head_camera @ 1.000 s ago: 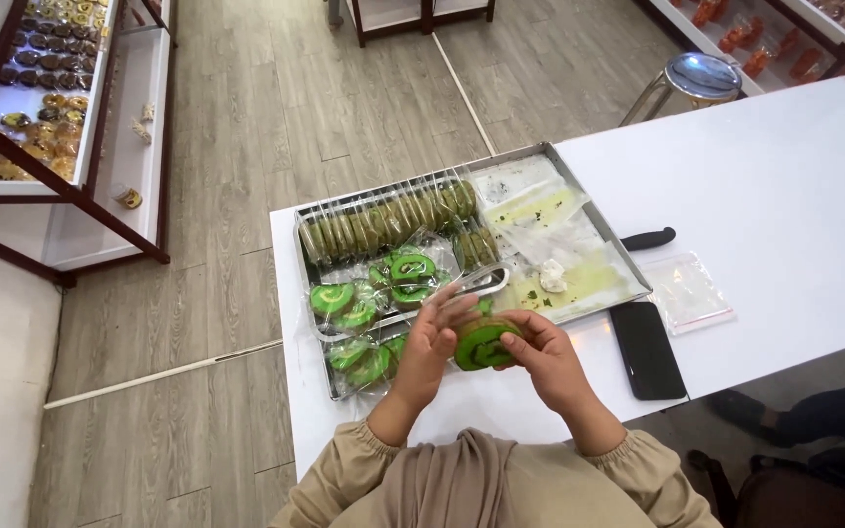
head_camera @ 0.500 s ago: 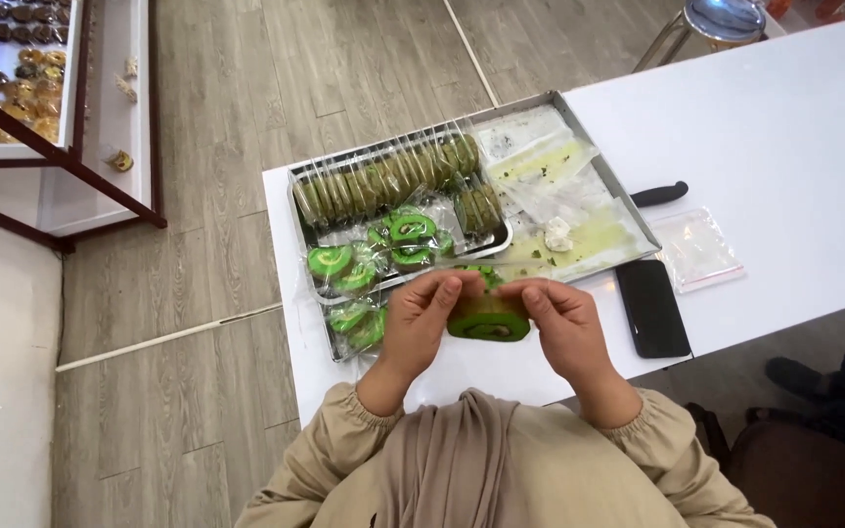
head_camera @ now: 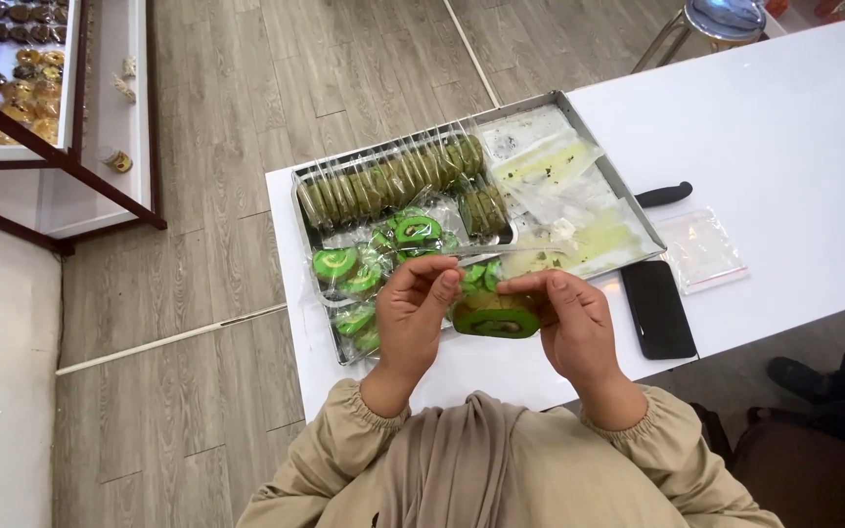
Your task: Wrapping individual slices of green roll cake in plastic film and arranging them in a metal tray.
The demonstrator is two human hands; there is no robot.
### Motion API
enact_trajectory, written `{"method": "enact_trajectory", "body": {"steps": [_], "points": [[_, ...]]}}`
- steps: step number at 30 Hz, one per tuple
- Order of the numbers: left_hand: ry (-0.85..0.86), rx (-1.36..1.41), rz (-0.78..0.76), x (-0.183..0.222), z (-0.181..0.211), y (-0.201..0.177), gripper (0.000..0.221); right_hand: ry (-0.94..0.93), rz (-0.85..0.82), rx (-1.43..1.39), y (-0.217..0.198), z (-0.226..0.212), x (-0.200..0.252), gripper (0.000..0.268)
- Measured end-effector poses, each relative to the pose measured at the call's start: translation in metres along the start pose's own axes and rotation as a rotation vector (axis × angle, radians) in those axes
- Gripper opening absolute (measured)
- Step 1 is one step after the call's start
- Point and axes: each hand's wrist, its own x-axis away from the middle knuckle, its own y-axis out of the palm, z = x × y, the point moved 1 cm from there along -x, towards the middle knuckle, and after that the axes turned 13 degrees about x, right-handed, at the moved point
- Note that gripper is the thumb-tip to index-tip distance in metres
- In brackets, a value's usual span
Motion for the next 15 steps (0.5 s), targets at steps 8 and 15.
{"method": "enact_trajectory", "body": {"steps": [8, 15], "points": [[-0.012, 0.015, -0.212, -0.002, 0.005, -0.003, 0.034, -0.138, -0.001, 0.078, 0.007, -0.011, 0.003, 0.045], [0.065, 0.003, -0.200, 0.001, 0.004, -0.004, 0.021, -0.460, 0.067, 0.803, -0.006, -0.045, -0.007, 0.015]]}}
